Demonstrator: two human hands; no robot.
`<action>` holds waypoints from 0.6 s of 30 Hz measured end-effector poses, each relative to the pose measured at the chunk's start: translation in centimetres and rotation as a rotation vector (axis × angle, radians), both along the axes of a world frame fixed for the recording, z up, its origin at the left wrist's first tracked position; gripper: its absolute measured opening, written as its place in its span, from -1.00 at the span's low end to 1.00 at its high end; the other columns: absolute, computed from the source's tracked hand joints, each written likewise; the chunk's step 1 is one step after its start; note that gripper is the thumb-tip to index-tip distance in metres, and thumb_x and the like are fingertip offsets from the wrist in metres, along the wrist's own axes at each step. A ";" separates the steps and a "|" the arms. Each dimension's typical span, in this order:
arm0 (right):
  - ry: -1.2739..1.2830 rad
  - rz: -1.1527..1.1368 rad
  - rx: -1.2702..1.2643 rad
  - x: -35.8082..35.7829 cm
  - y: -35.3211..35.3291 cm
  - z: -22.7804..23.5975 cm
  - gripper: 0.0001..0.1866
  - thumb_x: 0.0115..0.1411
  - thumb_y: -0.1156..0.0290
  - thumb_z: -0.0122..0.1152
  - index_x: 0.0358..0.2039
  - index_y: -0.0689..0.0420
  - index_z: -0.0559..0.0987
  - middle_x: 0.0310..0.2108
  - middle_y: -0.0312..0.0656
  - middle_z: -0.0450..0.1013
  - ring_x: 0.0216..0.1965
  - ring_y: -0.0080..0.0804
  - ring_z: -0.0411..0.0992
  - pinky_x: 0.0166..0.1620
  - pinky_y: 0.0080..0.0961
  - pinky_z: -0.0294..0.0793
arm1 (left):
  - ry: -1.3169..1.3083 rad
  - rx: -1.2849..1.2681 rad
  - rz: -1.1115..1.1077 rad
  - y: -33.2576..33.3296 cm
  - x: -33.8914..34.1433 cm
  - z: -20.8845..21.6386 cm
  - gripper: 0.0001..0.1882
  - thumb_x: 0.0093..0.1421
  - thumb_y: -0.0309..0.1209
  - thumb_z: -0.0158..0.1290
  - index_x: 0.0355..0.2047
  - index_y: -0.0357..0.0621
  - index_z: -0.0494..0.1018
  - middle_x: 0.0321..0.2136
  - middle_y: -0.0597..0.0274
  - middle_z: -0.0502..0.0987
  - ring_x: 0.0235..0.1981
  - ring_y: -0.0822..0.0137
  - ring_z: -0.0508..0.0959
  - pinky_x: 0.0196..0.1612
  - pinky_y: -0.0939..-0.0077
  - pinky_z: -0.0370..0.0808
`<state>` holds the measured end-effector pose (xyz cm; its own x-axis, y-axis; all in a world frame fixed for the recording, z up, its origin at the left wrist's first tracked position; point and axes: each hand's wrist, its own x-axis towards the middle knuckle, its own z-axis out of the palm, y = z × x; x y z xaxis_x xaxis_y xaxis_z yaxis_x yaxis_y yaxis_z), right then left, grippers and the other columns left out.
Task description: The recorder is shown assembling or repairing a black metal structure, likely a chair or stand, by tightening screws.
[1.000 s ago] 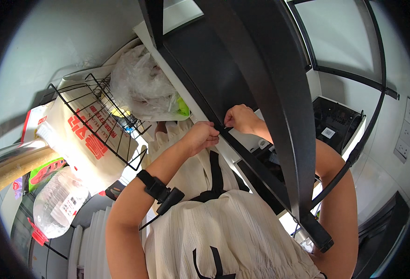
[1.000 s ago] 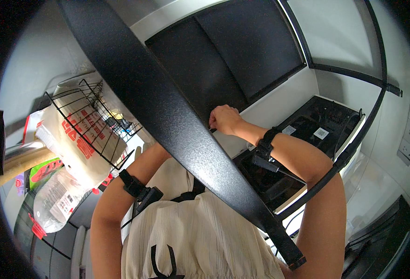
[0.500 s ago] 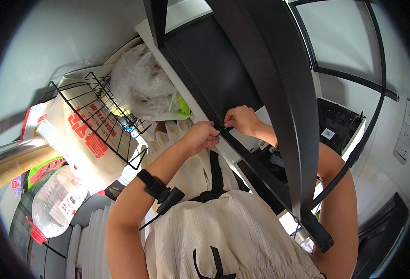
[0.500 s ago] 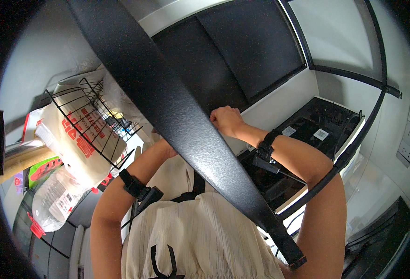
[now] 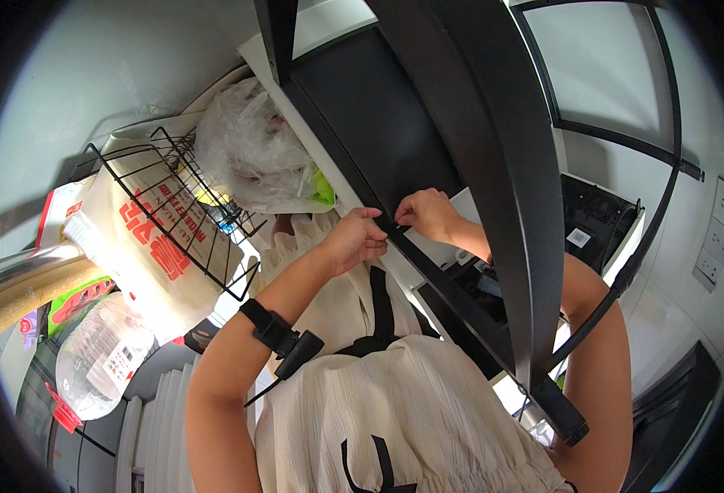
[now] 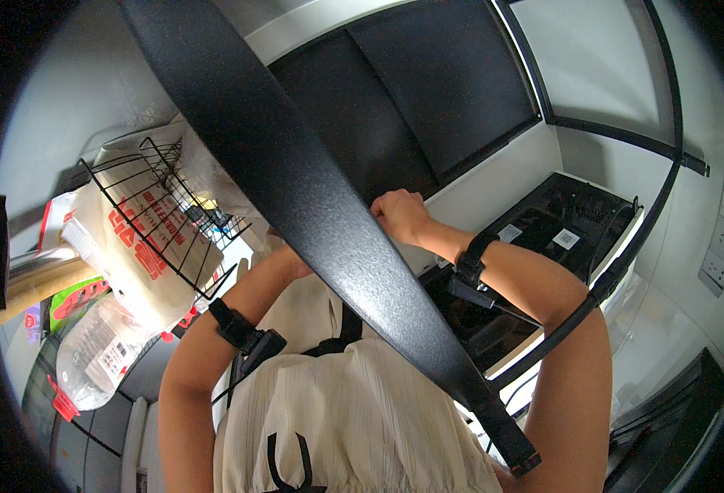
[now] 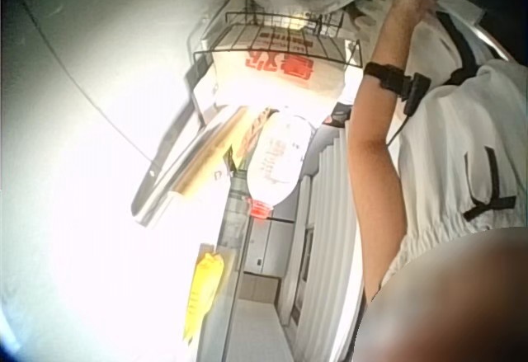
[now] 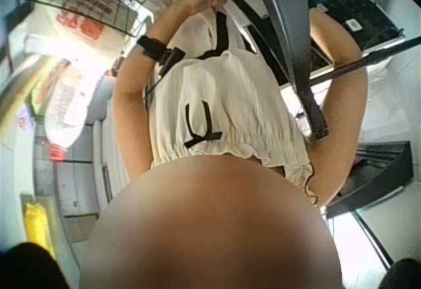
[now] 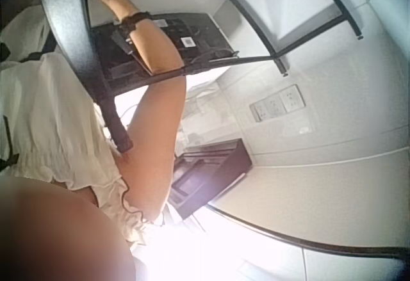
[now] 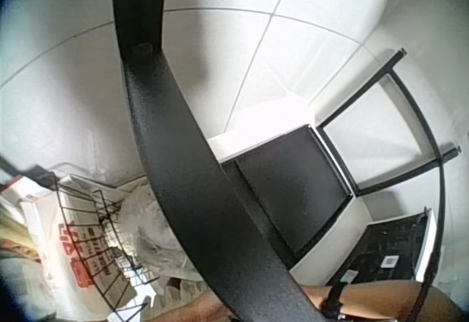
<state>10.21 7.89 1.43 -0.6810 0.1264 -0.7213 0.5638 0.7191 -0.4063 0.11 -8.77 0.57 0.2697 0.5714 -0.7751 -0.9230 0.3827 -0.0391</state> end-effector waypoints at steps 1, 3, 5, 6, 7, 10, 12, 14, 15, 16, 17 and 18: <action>0.006 0.009 0.004 0.1 0.0 0.0 -0.88 -0.04 0.41 0.20 -0.45 0.08 0.61 -0.47 -0.21 0.53 -0.37 -0.27 0.50 -0.20 -0.39 0.39 | -0.006 -0.004 0.003 0.0 0.0 0.1 -0.41 -0.03 -0.66 -0.08 0.05 -0.14 0.06 -0.34 0.08 0.32 -0.35 0.22 0.41 -0.14 0.29 0.43; 0.012 0.018 0.008 0.2 0.0 -0.1 -0.88 -0.05 0.40 0.20 -0.45 0.07 0.61 -0.47 -0.22 0.53 -0.37 -0.27 0.49 -0.21 -0.38 0.38 | -0.012 -0.007 0.006 0.1 -0.1 0.4 -0.41 -0.03 -0.66 -0.07 0.04 -0.14 0.06 -0.35 0.09 0.31 -0.35 0.23 0.41 -0.15 0.29 0.43; 0.051 0.032 0.023 0.4 -0.1 -0.1 -0.89 -0.04 0.38 0.21 -0.46 0.08 0.61 -0.48 -0.21 0.53 -0.38 -0.27 0.49 -0.23 -0.37 0.37 | 0.012 -0.023 -0.009 0.2 -0.3 0.8 -0.42 -0.03 -0.66 -0.08 0.03 -0.13 0.07 -0.36 0.10 0.32 -0.36 0.23 0.41 -0.15 0.29 0.43; 0.050 0.031 0.023 0.5 -0.1 -0.1 -0.89 -0.04 0.38 0.21 -0.46 0.08 0.61 -0.48 -0.21 0.53 -0.38 -0.27 0.49 -0.23 -0.37 0.37 | 0.012 -0.023 -0.009 0.2 -0.3 0.8 -0.42 -0.03 -0.66 -0.08 0.03 -0.13 0.07 -0.36 0.10 0.32 -0.36 0.23 0.41 -0.15 0.29 0.43; 0.047 0.034 0.027 0.5 -0.2 -0.1 -0.89 -0.03 0.37 0.21 -0.47 0.08 0.60 -0.49 -0.20 0.52 -0.39 -0.26 0.49 -0.23 -0.36 0.36 | 0.006 -0.014 -0.004 0.1 -0.2 0.6 -0.43 -0.03 -0.66 -0.08 0.03 -0.13 0.07 -0.37 0.10 0.32 -0.37 0.23 0.41 -0.15 0.29 0.43; 0.049 0.021 0.041 0.4 -0.4 -0.1 -0.88 -0.03 0.35 0.21 -0.48 0.09 0.59 -0.51 -0.18 0.52 -0.39 -0.26 0.49 -0.23 -0.34 0.34 | -0.012 -0.004 0.009 0.0 -0.2 0.2 -0.44 -0.03 -0.66 -0.08 0.02 -0.13 0.08 -0.38 0.11 0.32 -0.39 0.23 0.42 -0.15 0.29 0.43; 0.054 0.005 0.050 0.4 -0.5 0.0 -0.87 -0.03 0.34 0.22 -0.48 0.10 0.59 -0.52 -0.18 0.51 -0.39 -0.25 0.48 -0.23 -0.32 0.33 | -0.024 -0.002 0.015 -0.2 -0.2 0.1 -0.44 -0.03 -0.66 -0.08 0.01 -0.13 0.08 -0.39 0.11 0.33 -0.39 0.23 0.42 -0.15 0.29 0.43; 0.052 0.024 0.062 0.4 -0.5 0.1 -0.88 -0.02 0.35 0.21 -0.47 0.09 0.58 -0.51 -0.19 0.52 -0.39 -0.26 0.48 -0.23 -0.31 0.32 | -0.022 0.012 0.008 -0.1 -0.5 0.4 -0.44 -0.03 -0.66 -0.08 0.02 -0.12 0.07 -0.38 0.10 0.34 -0.38 0.22 0.42 -0.15 0.29 0.43; 0.051 0.024 0.063 0.4 -0.4 0.0 -0.88 -0.02 0.35 0.21 -0.47 0.09 0.58 -0.51 -0.19 0.52 -0.39 -0.26 0.48 -0.23 -0.31 0.32 | -0.022 0.012 0.008 -0.1 -0.6 0.6 -0.44 -0.03 -0.66 -0.08 0.02 -0.12 0.07 -0.38 0.10 0.34 -0.38 0.22 0.42 -0.15 0.29 0.43; 0.051 0.037 0.064 0.5 -0.4 -0.1 -0.89 -0.02 0.36 0.20 -0.47 0.09 0.58 -0.50 -0.20 0.52 -0.38 -0.27 0.48 -0.23 -0.31 0.32 | -0.038 0.009 0.036 -0.2 -0.7 0.8 -0.43 -0.03 -0.66 -0.07 0.02 -0.12 0.06 -0.38 0.09 0.34 -0.38 0.21 0.43 -0.15 0.29 0.43; 0.051 0.050 0.065 0.5 -0.3 -0.2 -0.90 -0.01 0.37 0.18 -0.47 0.09 0.58 -0.50 -0.20 0.52 -0.38 -0.27 0.48 -0.23 -0.31 0.32 | -0.054 0.006 0.063 -0.2 -0.8 0.9 -0.43 -0.03 -0.66 -0.07 0.02 -0.12 0.06 -0.39 0.08 0.34 -0.37 0.20 0.43 -0.14 0.28 0.43; 0.050 0.049 0.065 0.6 -0.2 -0.3 -0.90 -0.01 0.37 0.18 -0.47 0.09 0.58 -0.50 -0.20 0.52 -0.38 -0.27 0.48 -0.23 -0.31 0.32 | -0.055 0.005 0.063 -0.3 -0.9 1.0 -0.43 -0.03 -0.66 -0.07 0.02 -0.12 0.06 -0.39 0.08 0.34 -0.37 0.20 0.43 -0.14 0.28 0.43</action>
<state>10.81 7.66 1.11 -0.7226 0.1372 -0.6775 0.5073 0.7711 -0.3849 -0.80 -9.02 1.57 0.2755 0.5924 -0.7570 -0.9417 0.3247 -0.0886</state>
